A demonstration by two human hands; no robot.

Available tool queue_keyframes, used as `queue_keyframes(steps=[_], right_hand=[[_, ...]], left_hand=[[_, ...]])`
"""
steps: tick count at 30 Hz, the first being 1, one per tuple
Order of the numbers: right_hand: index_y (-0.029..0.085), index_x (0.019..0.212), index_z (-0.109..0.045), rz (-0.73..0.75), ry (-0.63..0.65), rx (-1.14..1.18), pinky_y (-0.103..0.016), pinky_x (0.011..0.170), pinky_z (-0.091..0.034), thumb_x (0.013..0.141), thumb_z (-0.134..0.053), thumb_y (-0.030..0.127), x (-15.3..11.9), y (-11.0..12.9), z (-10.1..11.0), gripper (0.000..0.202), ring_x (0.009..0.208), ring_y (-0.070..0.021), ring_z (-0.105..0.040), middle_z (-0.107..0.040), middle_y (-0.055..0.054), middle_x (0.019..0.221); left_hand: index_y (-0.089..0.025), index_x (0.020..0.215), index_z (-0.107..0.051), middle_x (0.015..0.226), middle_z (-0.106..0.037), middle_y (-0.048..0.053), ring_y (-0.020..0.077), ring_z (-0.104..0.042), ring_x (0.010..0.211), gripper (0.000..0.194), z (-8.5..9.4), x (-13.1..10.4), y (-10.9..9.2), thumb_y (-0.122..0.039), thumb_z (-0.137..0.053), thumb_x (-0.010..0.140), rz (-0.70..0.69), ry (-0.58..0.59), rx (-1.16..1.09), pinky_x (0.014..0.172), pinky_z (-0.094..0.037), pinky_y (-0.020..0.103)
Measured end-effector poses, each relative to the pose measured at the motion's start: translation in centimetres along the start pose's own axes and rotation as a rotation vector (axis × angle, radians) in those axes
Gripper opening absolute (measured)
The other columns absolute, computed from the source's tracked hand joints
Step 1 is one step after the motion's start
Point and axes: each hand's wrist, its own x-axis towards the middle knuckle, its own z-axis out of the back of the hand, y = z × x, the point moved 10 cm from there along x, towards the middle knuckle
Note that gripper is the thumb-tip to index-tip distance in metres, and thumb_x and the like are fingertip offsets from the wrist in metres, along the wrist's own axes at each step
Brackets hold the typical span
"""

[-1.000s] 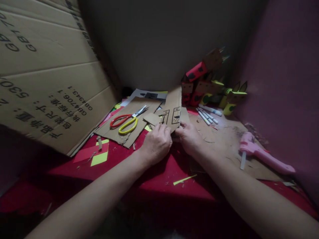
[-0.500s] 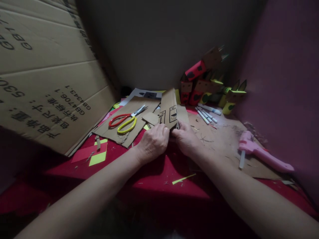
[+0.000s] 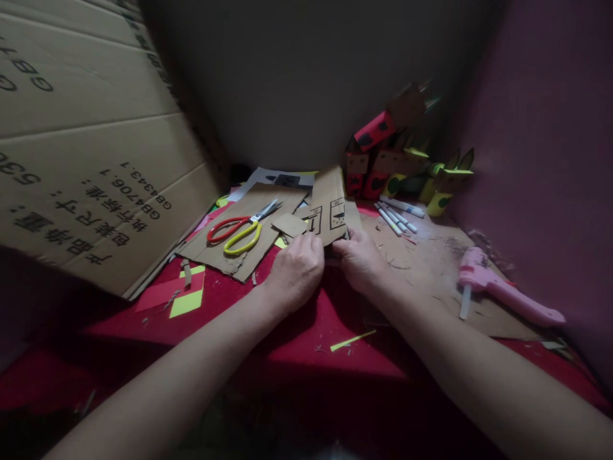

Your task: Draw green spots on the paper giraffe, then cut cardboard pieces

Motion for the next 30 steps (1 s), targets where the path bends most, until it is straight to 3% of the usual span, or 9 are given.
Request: queue_keyframes(steps=[5,10,13,17,24,30], right_hand=[[0.019,0.077,-0.06,0.086,0.043,-0.05,-0.037,0.076,-0.055,0.052,-0.049,0.009,-0.2,0.8,-0.4,0.029,0.078,-0.0203,-0.066,-0.07,0.0,0.074],[0.019,0.079,-0.059,-0.047,0.094,-0.048,-0.04,0.071,-0.058,0.052,-0.05,0.007,-0.3,0.0,-0.7,0.03,0.077,-0.0216,-0.067,-0.069,-0.001,0.075],[0.019,0.081,-0.059,-0.071,0.065,-0.066,-0.04,0.069,-0.058,0.054,-0.053,0.008,-0.5,-0.2,-0.6,0.03,0.076,-0.0213,-0.066,-0.069,-0.002,0.077],[0.02,0.083,-0.059,0.026,-0.009,-0.032,-0.037,0.075,-0.055,0.055,-0.058,0.009,-0.5,0.1,-0.3,0.03,0.073,-0.0183,-0.065,-0.067,0.002,0.075],[0.018,0.069,-0.059,0.017,0.025,-0.055,-0.037,0.068,-0.055,0.05,-0.058,0.009,-0.2,-0.4,-0.2,0.021,0.068,-0.0202,-0.064,-0.062,0.003,0.06],[0.018,0.073,-0.061,0.028,-0.035,-0.076,-0.035,0.064,-0.054,0.049,-0.052,0.007,0.0,-0.2,0.3,0.028,0.069,-0.0202,-0.063,-0.065,0.001,0.065]], left_hand=[[-0.014,0.077,-0.051,0.071,-0.058,0.009,0.0214,-0.055,0.063,0.024,0.2,-0.4,-0.9,-0.004,-0.032,0.088,-0.197,-0.026,0.039,0.056,-0.045,0.031],[-0.016,0.078,-0.05,0.07,-0.057,0.007,0.0187,-0.054,0.063,0.023,0.2,-0.8,-0.3,-0.007,-0.032,0.09,-0.291,0.002,-0.045,0.056,-0.045,0.029],[-0.013,0.084,-0.051,0.077,-0.059,0.009,0.0186,-0.056,0.07,0.02,-0.1,-0.6,0.3,-0.009,-0.033,0.091,-0.25,0.03,-0.154,0.063,-0.048,0.03],[-0.012,0.082,-0.052,0.076,-0.059,0.01,0.0191,-0.056,0.07,0.024,0.2,-0.5,0.3,-0.007,-0.03,0.091,-0.21,-0.028,-0.163,0.063,-0.048,0.03],[-0.015,0.078,-0.051,0.074,-0.059,0.008,0.0179,-0.054,0.065,0.023,0.2,-0.5,0.1,-0.008,-0.032,0.09,-0.236,-0.007,-0.16,0.061,-0.047,0.029],[-0.014,0.083,-0.052,0.078,-0.061,0.01,0.0216,-0.057,0.073,0.014,-0.6,-0.2,0.9,-0.012,-0.038,0.088,-0.021,0.012,-0.146,0.064,-0.05,0.032]])
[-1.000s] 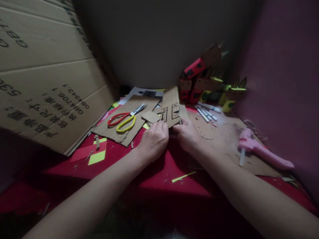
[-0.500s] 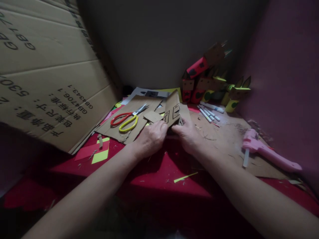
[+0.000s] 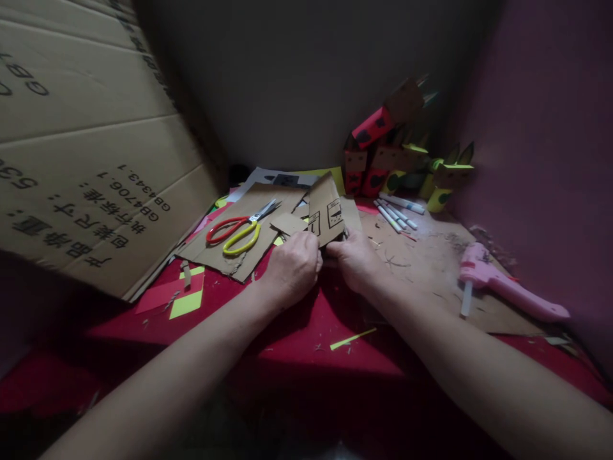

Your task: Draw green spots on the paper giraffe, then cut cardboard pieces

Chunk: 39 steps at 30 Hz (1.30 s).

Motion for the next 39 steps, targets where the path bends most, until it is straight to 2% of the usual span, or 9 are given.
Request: queue_keyframes(steps=[4,10,16,20,24,27,29,33,39], right_hand=[[0.017,0.073,-0.062,0.004,-0.015,0.008,-0.035,0.067,-0.054,0.05,-0.052,0.008,-0.2,0.2,0.1,0.027,0.07,-0.0198,-0.063,-0.066,0.001,0.067],[0.017,0.072,-0.062,0.013,0.051,0.007,-0.038,0.073,-0.056,0.05,-0.052,0.006,-0.3,0.6,-0.3,0.026,0.074,-0.0208,-0.066,-0.067,0.001,0.068],[0.019,0.07,-0.06,0.012,0.05,-0.019,-0.038,0.07,-0.058,0.05,-0.059,0.008,-0.1,0.8,-0.1,0.022,0.068,-0.0197,-0.065,-0.064,0.004,0.062],[0.019,0.069,-0.058,-0.048,0.034,0.033,-0.038,0.066,-0.059,0.051,-0.055,0.007,-0.4,0.6,-0.4,0.022,0.067,-0.0199,-0.067,-0.064,0.003,0.062],[0.018,0.076,-0.06,-0.056,0.059,0.093,-0.038,0.064,-0.061,0.052,-0.057,0.006,-0.7,0.8,-1.0,0.027,0.074,-0.0228,-0.069,-0.07,-0.001,0.074],[0.018,0.084,-0.062,-0.053,0.072,0.13,-0.039,0.063,-0.061,0.053,-0.059,0.006,-0.7,0.9,-1.0,0.033,0.074,-0.0232,-0.069,-0.071,-0.002,0.078],[0.018,0.088,-0.064,-0.063,0.103,0.164,-0.039,0.062,-0.061,0.053,-0.061,0.006,-0.7,0.9,-1.1,0.037,0.071,-0.0223,-0.069,-0.072,-0.003,0.079],[0.016,0.086,-0.067,-0.071,0.163,0.212,-0.035,0.059,-0.061,0.056,-0.063,0.007,-0.7,1.2,-1.4,0.032,0.064,-0.0197,-0.069,-0.072,-0.003,0.077],[0.016,0.082,-0.067,-0.083,0.214,0.243,-0.032,0.056,-0.061,0.054,-0.061,0.004,-1.1,1.4,-2.1,0.031,0.06,-0.018,-0.068,-0.073,-0.001,0.071]], left_hand=[[-0.014,0.084,-0.052,0.078,-0.061,0.01,0.0219,-0.057,0.072,0.014,0.0,-0.1,-0.4,-0.009,-0.039,0.087,0.029,-0.039,0.053,0.062,-0.049,0.032],[-0.015,0.078,-0.051,0.07,-0.058,0.009,0.0203,-0.054,0.064,0.025,0.7,-0.3,-1.4,-0.005,-0.03,0.089,-0.155,-0.075,0.044,0.058,-0.048,0.03],[-0.015,0.084,-0.049,0.074,-0.058,0.008,0.0177,-0.055,0.067,0.022,0.8,-0.2,0.1,-0.007,-0.03,0.089,-0.165,-0.053,-0.053,0.062,-0.048,0.029],[-0.017,0.083,-0.048,0.075,-0.058,0.007,0.0178,-0.055,0.068,0.017,0.8,0.2,1.5,-0.008,-0.035,0.086,-0.069,-0.054,-0.153,0.063,-0.048,0.03],[-0.014,0.093,-0.052,0.087,-0.062,0.01,0.0208,-0.059,0.083,0.016,0.8,0.3,2.1,-0.009,-0.042,0.082,0.043,-0.087,-0.309,0.076,-0.052,0.035],[-0.013,0.105,-0.054,0.109,-0.063,0.014,0.0228,-0.057,0.105,0.027,1.0,0.2,2.3,-0.006,-0.047,0.08,0.054,-0.131,-0.439,0.091,-0.049,0.04],[-0.013,0.108,-0.056,0.117,-0.062,0.014,0.0221,-0.057,0.111,0.026,1.5,0.2,2.8,-0.008,-0.049,0.083,0.048,-0.187,-0.496,0.095,-0.048,0.04],[-0.015,0.097,-0.061,0.103,-0.071,0.01,0.0196,-0.064,0.097,0.017,3.0,-0.1,2.8,-0.014,-0.046,0.09,-0.027,-0.279,-0.429,0.09,-0.049,0.041],[-0.017,0.086,-0.062,0.086,-0.071,0.007,0.017,-0.064,0.082,0.019,3.9,-0.3,3.5,-0.016,-0.044,0.092,0.037,-0.327,-0.471,0.078,-0.051,0.035]])
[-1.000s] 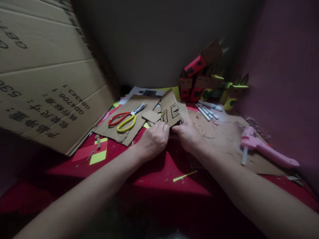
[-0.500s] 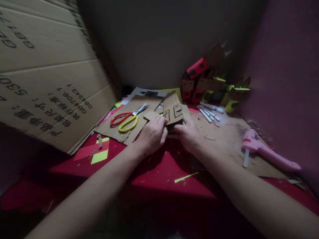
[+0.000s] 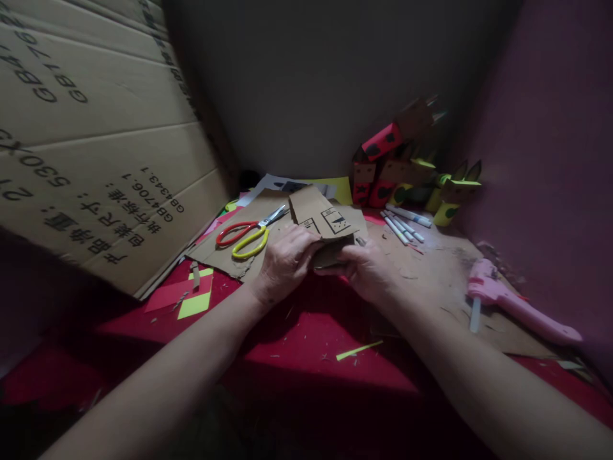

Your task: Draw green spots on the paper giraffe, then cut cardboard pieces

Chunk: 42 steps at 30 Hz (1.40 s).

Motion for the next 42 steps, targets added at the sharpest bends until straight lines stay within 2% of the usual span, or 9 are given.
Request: queue_keyframes(steps=[3,7,11,15,21,27,33,37,42], right_hand=[[0.017,0.078,-0.066,-0.009,0.016,-0.004,-0.033,0.057,-0.061,0.053,-0.063,0.005,-0.1,-0.2,-0.1,0.027,0.055,-0.0179,-0.068,-0.071,0.0,0.063],[0.015,0.074,-0.065,-0.03,0.054,-0.011,-0.035,0.057,-0.061,0.056,-0.064,0.007,-0.1,-0.9,-0.3,0.02,0.053,-0.0179,-0.067,-0.07,-0.001,0.063],[0.019,0.075,-0.064,0.045,-0.026,0.047,-0.03,0.06,-0.059,0.055,-0.067,0.005,0.1,-0.7,0.3,0.025,0.066,-0.0163,-0.068,-0.073,0.001,0.079],[0.018,0.076,-0.065,0.043,-0.107,0.048,-0.03,0.062,-0.058,0.049,-0.063,-0.001,0.1,-1.1,0.5,0.033,0.07,-0.0178,-0.067,-0.071,0.003,0.073],[0.015,0.073,-0.063,0.014,-0.157,0.042,-0.033,0.06,-0.057,0.046,-0.057,0.0,0.0,-1.3,1.0,0.032,0.062,-0.0172,-0.063,-0.066,0.002,0.064],[0.017,0.068,-0.06,0.042,-0.126,0.057,-0.031,0.062,-0.057,0.05,-0.062,0.004,0.1,-1.0,0.6,0.023,0.06,-0.0144,-0.062,-0.066,0.002,0.066],[0.019,0.067,-0.06,0.054,-0.097,0.035,-0.029,0.059,-0.057,0.047,-0.06,0.0,0.1,-0.9,0.5,0.027,0.062,-0.015,-0.063,-0.066,0.003,0.069],[0.018,0.069,-0.062,0.127,-0.099,0.055,-0.022,0.054,-0.052,0.055,-0.062,0.002,0.2,0.0,0.4,0.022,0.058,-0.0115,-0.058,-0.062,0.005,0.062],[0.018,0.071,-0.064,0.217,-0.165,0.042,-0.022,0.056,-0.05,0.059,-0.063,0.009,0.4,1.5,1.3,0.015,0.064,-0.0126,-0.059,-0.066,0.004,0.069]], left_hand=[[-0.015,0.102,-0.061,0.107,-0.068,0.012,0.0192,-0.061,0.101,0.016,-0.4,0.2,0.0,-0.021,-0.052,0.091,-0.019,0.036,-0.121,0.089,-0.051,0.039],[-0.014,0.129,-0.048,0.135,-0.053,0.017,0.0233,-0.047,0.128,0.039,-1.9,0.2,0.3,-0.026,-0.052,0.092,-0.069,0.124,-0.105,0.105,-0.04,0.049],[-0.009,0.126,-0.05,0.131,-0.057,0.02,0.0236,-0.05,0.126,0.033,-2.7,-0.4,-0.5,-0.014,-0.045,0.094,-0.204,0.084,0.037,0.103,-0.045,0.046],[-0.004,0.115,-0.057,0.119,-0.065,0.021,0.0245,-0.057,0.118,0.027,-2.5,-0.8,-1.4,-0.009,-0.044,0.092,-0.269,0.038,0.14,0.099,-0.05,0.042],[-0.009,0.12,-0.057,0.12,-0.066,0.015,0.0199,-0.061,0.114,0.031,-1.7,0.1,-0.2,-0.019,-0.04,0.096,-0.073,0.125,-0.006,0.098,-0.051,0.036],[-0.015,0.123,-0.058,0.121,-0.066,0.011,0.0172,-0.063,0.11,0.032,-2.8,0.5,1.4,-0.02,-0.041,0.096,0.112,0.214,-0.219,0.096,-0.051,0.032],[-0.014,0.129,-0.05,0.136,-0.053,0.017,0.023,-0.049,0.127,0.04,-3.1,0.7,1.0,-0.023,-0.054,0.09,-0.125,0.185,-0.184,0.105,-0.044,0.046],[-0.008,0.127,-0.051,0.129,-0.058,0.021,0.0247,-0.052,0.124,0.038,-2.6,1.1,-0.4,-0.015,-0.051,0.09,-0.333,0.132,0.005,0.101,-0.048,0.044],[-0.006,0.121,-0.056,0.118,-0.066,0.019,0.0224,-0.061,0.113,0.033,-1.8,2.9,-0.7,-0.017,-0.049,0.091,-0.31,0.017,0.0,0.096,-0.052,0.036]])
